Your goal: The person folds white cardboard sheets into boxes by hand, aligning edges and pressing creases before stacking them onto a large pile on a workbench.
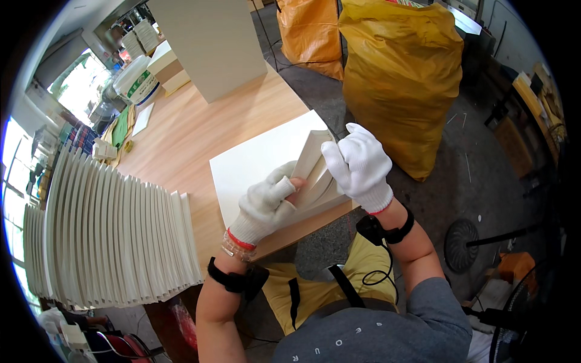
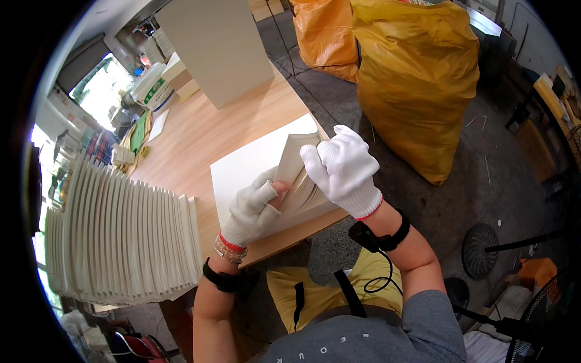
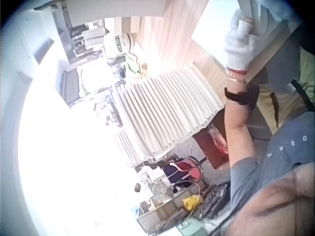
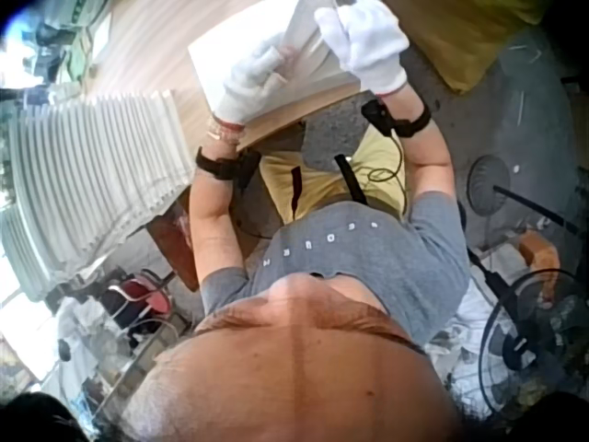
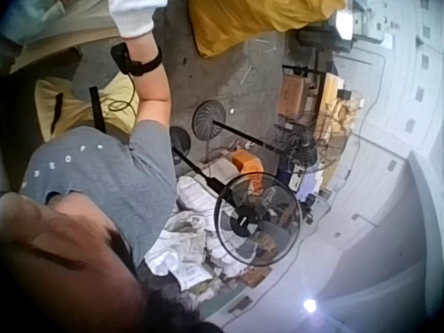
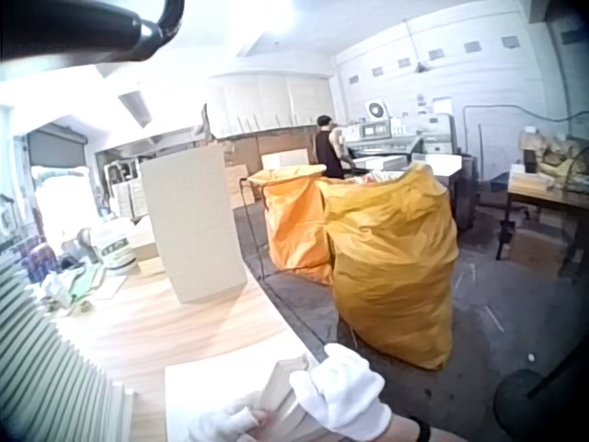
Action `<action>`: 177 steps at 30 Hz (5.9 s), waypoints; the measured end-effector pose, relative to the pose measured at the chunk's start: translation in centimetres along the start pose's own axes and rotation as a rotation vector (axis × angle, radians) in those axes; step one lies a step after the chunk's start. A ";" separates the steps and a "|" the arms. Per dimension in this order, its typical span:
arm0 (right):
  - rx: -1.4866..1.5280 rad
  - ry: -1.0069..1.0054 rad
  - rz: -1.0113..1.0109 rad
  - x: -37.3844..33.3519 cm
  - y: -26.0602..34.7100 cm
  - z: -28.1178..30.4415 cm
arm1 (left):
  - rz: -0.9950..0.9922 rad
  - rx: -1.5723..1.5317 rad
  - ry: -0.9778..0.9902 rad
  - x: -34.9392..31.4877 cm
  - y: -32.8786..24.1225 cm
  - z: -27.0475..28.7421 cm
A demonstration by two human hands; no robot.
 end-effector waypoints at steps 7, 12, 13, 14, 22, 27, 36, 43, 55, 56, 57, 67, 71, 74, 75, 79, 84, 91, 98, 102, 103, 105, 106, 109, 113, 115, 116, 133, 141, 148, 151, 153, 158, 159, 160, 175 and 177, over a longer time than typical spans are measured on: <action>-0.028 -0.027 -0.001 -0.3 0.0 0.2 | 0.229 -0.086 0.032 -0.3 0.5 -0.1; 0.088 0.128 -0.044 0.4 -0.3 0.6 | 0.030 0.029 -0.043 0.3 -0.6 0.3; 0.066 0.079 -0.032 0.2 -0.2 0.8 | 0.039 0.038 -0.031 0.2 -0.5 0.2; 0.044 0.029 -0.020 -0.1 -0.2 0.7 | 0.047 0.048 -0.019 0.1 -0.4 0.1; 0.113 0.035 -0.098 -0.3 -0.6 0.9 | 0.079 0.208 0.069 0.5 0.3 -0.4; 0.081 -0.010 -0.055 -0.1 -0.3 0.8 | 0.134 0.196 0.083 0.7 0.3 -0.2; 0.195 0.045 -0.127 0.9 -0.4 1.0 | -0.041 0.189 -0.014 0.6 -0.4 -0.3; 0.140 -0.027 -0.161 -0.3 -0.7 0.3 | -0.029 0.202 0.088 0.6 -0.2 -0.7; 0.320 -0.005 -0.338 -0.1 -1.7 0.4 | 0.134 0.104 0.078 1.0 -0.4 -0.3; 0.340 0.014 -0.361 0.4 -1.6 0.6 | 0.072 0.138 0.055 1.0 -0.5 -0.4; 0.359 0.033 -0.384 0.6 -1.5 0.6 | 0.010 0.171 0.032 0.9 -0.6 -0.4; 0.251 -0.069 -0.273 -0.4 -1.3 0.6 | 0.046 0.154 0.050 0.7 -0.1 -0.6; 0.269 -0.047 -0.261 -0.4 -1.4 0.7 | 0.106 0.136 0.055 0.6 0.3 -0.8; 0.289 -0.037 -0.266 -0.6 -1.6 0.6 | 0.139 0.120 0.077 0.6 0.2 -0.8; 0.285 -0.048 -0.258 -0.6 -1.6 0.6 | 0.145 0.113 0.081 0.6 0.1 -0.7; 0.391 0.012 -0.484 0.0 -2.1 0.4 | 0.007 0.169 0.025 1.1 -0.9 -0.6; 0.379 0.011 -0.615 -1.0 -2.8 -0.1 | -0.094 0.173 0.050 0.8 -0.3 -1.1; 0.357 -0.061 -0.495 -0.9 -2.3 0.4 | 0.070 0.147 0.046 1.0 -0.7 -0.7; 0.289 -0.030 -0.333 -1.5 -2.8 0.9 | -0.014 0.194 0.034 0.6 -0.9 -0.6; 1.016 0.383 -1.563 -8.4 -7.4 -3.0 | 0.001 0.239 -0.034 -0.2 -0.6 -0.5; 1.255 0.610 -1.831 -9.0 -5.6 -4.4 | 0.004 0.323 -0.008 -0.9 0.2 -0.9; 1.296 0.689 -1.823 -12.8 -7.3 -7.1 | -0.107 0.330 -0.023 -0.1 -1.5 -1.1; 1.349 0.722 -1.770 -13.0 -7.2 -7.6 | -0.156 0.340 -0.032 0.2 -2.3 -1.1; 1.288 0.698 -1.524 -11.1 -6.4 -7.4 | -0.117 0.290 0.013 -0.8 -1.0 -0.5; 1.351 0.522 -1.381 -11.6 -6.5 -7.0 | -0.015 0.865 -0.306 -3.0 2.4 5.4; 1.315 0.423 -1.370 -11.4 -6.5 -5.3 | 0.509 0.429 -0.542 -5.8 7.9 8.2; 1.302 0.424 -1.361 -11.7 -6.9 -4.8 | 0.694 0.155 -0.529 -6.9 9.0 8.8; 1.314 0.636 -1.348 -11.4 -6.4 -6.4 | 0.780 -0.248 -1.135 -12.0 -14.5 32.1; 1.218 0.622 -1.327 -11.4 -5.9 -7.0 | 0.397 -0.312 -1.300 -14.6 -11.4 49.4; 1.150 0.559 -1.320 -11.7 -6.8 -7.5 | 0.806 -0.470 -1.526 -17.6 -5.7 49.2; 1.079 0.582 -1.317 -11.2 -6.7 -7.1 | 0.746 -0.506 -1.377 -16.3 -7.7 47.5; 1.077 0.603 -1.324 -11.1 -6.2 -7.1 | 0.638 -0.604 -1.330 -16.9 -8.2 47.8; 1.114 0.563 -1.330 -10.7 -6.1 -6.6 | 0.342 -0.447 -1.289 -18.2 -14.5 43.0; 1.067 0.516 -1.337 -11.0 -6.7 -5.6 | 0.253 -0.211 -1.441 -17.1 -16.2 38.9; 1.012 0.464 -1.343 -11.5 -7.6 -4.6 | 0.160 0.026 -1.575 -17.1 -16.7 35.2; -0.092 0.663 -0.275 -8.4 -0.9 -0.2 | -0.042 0.367 0.202 -0.8 0.9 -1.1; -0.245 0.668 -0.119 -7.5 -0.4 -0.1 | -0.022 0.291 0.142 -0.9 0.7 -1.8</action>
Point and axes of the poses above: each hand's wrist, its own x-axis towards the middle knuckle, its own z-axis out of the back of the hand, y = z × x, the point moved 7 cm from there along x, towards the middle knuckle, and after that the axes turned 10 degrees about -y, right-handed, at the moved point
